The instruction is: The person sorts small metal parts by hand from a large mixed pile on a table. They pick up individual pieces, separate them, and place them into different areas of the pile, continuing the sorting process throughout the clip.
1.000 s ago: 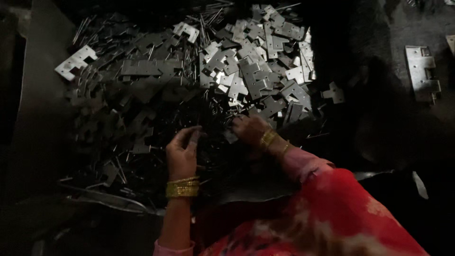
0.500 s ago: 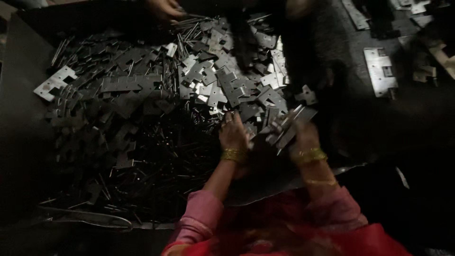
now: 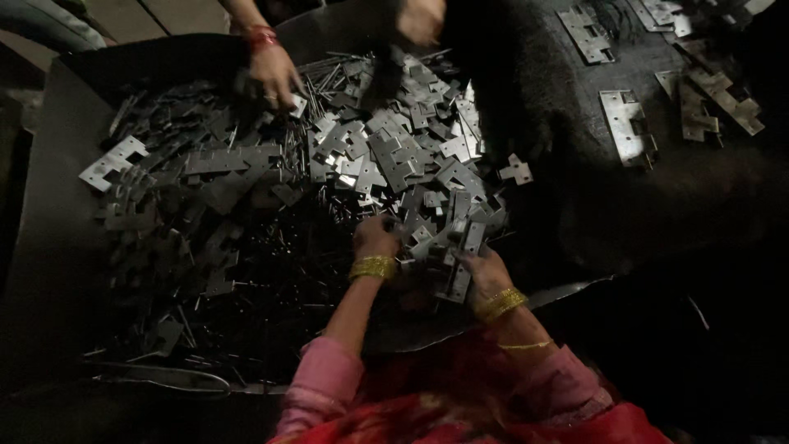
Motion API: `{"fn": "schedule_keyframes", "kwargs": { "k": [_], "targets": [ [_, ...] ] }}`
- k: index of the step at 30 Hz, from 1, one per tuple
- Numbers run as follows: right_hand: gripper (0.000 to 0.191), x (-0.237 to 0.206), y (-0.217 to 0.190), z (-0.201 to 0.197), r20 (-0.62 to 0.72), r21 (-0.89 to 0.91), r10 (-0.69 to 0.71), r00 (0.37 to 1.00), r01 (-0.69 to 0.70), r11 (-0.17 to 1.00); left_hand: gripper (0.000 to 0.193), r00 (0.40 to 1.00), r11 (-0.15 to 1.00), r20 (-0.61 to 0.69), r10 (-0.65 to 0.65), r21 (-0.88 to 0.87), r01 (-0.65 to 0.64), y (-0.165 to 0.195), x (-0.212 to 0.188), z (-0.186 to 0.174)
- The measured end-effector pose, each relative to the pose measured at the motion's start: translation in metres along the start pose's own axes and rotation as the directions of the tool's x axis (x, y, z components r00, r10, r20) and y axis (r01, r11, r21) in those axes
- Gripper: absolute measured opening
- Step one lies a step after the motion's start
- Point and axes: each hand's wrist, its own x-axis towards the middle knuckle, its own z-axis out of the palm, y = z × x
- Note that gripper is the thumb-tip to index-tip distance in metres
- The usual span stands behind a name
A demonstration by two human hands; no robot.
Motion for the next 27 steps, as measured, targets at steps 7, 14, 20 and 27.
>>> {"fn": "schedule_keyframes", "kwargs": {
  "k": [7,14,20,27],
  "targets": [
    [0.029,0.012,-0.002,0.014,-0.045,0.143,0.101,0.994,-0.093,0.985,0.035,0.948,0.961,0.162,-0.274,0.076,0.265,-0.015,-0.015,-0.069],
    [0.031,0.027,0.01,0.016,0.016,0.133,0.055,0.998,-0.056,0.989,0.035,0.967,0.917,0.178,0.183,0.323,-0.233,-0.026,-0.005,-0.036],
    [0.038,0.007,0.001,0.012,0.201,0.325,-0.025,0.979,-0.043,0.945,0.032,0.982,0.971,0.007,0.186,-0.156,-0.183,0.004,-0.013,-0.048],
    [0.045,-0.018,0.029,0.033,0.27,0.143,0.111,0.957,-0.154,0.978,0.03,0.956,0.932,-0.146,0.255,-0.224,-0.283,0.018,-0.076,-0.029]
  ]
}}
